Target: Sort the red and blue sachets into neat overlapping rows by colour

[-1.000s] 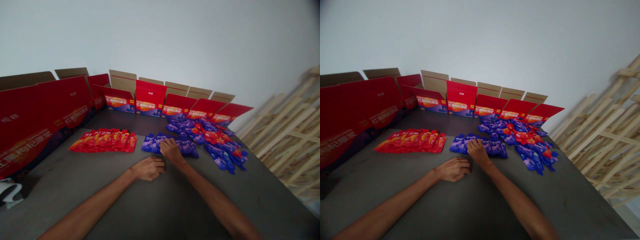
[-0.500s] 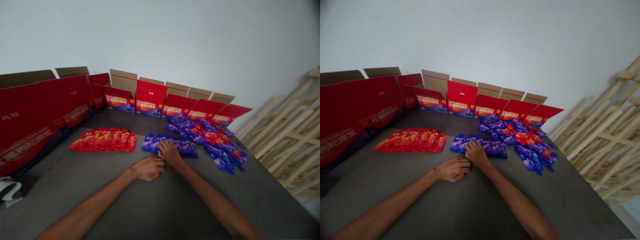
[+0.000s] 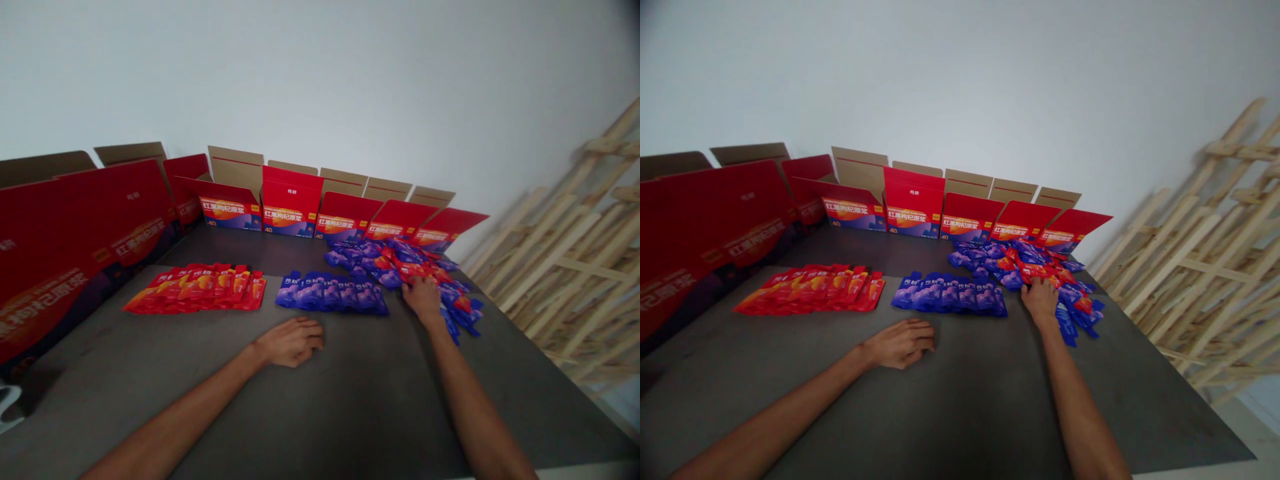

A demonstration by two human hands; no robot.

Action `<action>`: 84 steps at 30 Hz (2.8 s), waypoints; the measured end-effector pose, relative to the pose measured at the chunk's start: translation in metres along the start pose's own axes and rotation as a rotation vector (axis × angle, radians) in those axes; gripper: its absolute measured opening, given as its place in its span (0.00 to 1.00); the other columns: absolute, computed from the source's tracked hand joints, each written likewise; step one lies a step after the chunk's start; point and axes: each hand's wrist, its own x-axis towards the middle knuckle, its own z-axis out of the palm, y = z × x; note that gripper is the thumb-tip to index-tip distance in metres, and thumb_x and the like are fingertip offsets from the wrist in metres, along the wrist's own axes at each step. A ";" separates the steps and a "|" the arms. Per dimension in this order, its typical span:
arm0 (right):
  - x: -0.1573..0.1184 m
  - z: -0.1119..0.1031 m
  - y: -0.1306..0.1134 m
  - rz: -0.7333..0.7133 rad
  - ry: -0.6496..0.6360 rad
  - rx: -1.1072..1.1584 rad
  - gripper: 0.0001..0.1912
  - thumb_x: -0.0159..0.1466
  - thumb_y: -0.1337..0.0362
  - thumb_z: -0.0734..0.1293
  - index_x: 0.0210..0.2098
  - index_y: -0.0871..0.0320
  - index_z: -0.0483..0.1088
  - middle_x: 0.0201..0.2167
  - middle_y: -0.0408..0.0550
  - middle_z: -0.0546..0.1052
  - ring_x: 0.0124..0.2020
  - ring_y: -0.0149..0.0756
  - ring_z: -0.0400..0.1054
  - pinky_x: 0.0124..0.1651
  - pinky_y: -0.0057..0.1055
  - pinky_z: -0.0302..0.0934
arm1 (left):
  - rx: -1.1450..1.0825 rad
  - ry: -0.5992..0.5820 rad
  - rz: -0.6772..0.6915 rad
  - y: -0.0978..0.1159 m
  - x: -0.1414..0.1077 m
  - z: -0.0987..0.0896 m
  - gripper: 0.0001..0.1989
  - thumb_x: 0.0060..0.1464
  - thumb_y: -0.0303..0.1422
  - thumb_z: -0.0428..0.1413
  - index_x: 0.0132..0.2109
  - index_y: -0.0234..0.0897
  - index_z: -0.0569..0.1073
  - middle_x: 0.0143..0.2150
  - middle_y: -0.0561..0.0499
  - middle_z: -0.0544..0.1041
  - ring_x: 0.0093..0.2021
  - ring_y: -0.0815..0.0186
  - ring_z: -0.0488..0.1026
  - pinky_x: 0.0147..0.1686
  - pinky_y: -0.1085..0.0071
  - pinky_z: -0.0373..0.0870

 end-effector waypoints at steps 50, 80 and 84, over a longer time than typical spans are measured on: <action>-0.075 -0.068 -0.150 -0.679 0.327 0.415 0.10 0.66 0.72 0.62 0.38 0.57 0.74 0.36 0.48 0.78 0.38 0.40 0.71 0.42 0.32 0.61 | -0.068 0.029 -0.030 0.002 0.001 0.004 0.10 0.57 0.24 0.53 0.44 0.40 0.73 0.42 0.49 0.76 0.44 0.60 0.71 0.48 0.64 0.66; -0.087 -0.028 -0.239 -1.050 -0.061 0.246 0.10 0.70 0.63 0.69 0.49 0.58 0.73 0.47 0.51 0.77 0.50 0.43 0.69 0.54 0.38 0.58 | -0.342 0.080 -0.033 -0.004 -0.002 0.005 0.15 0.51 0.18 0.52 0.41 0.41 0.74 0.41 0.49 0.76 0.48 0.60 0.72 0.53 0.65 0.67; -0.086 -0.030 -0.229 -0.969 0.006 0.366 0.15 0.73 0.57 0.64 0.54 0.58 0.71 0.50 0.52 0.76 0.52 0.43 0.68 0.56 0.39 0.56 | -0.389 0.060 -0.029 -0.006 -0.003 0.010 0.14 0.45 0.16 0.50 0.32 0.40 0.68 0.31 0.53 0.72 0.37 0.64 0.70 0.41 0.71 0.68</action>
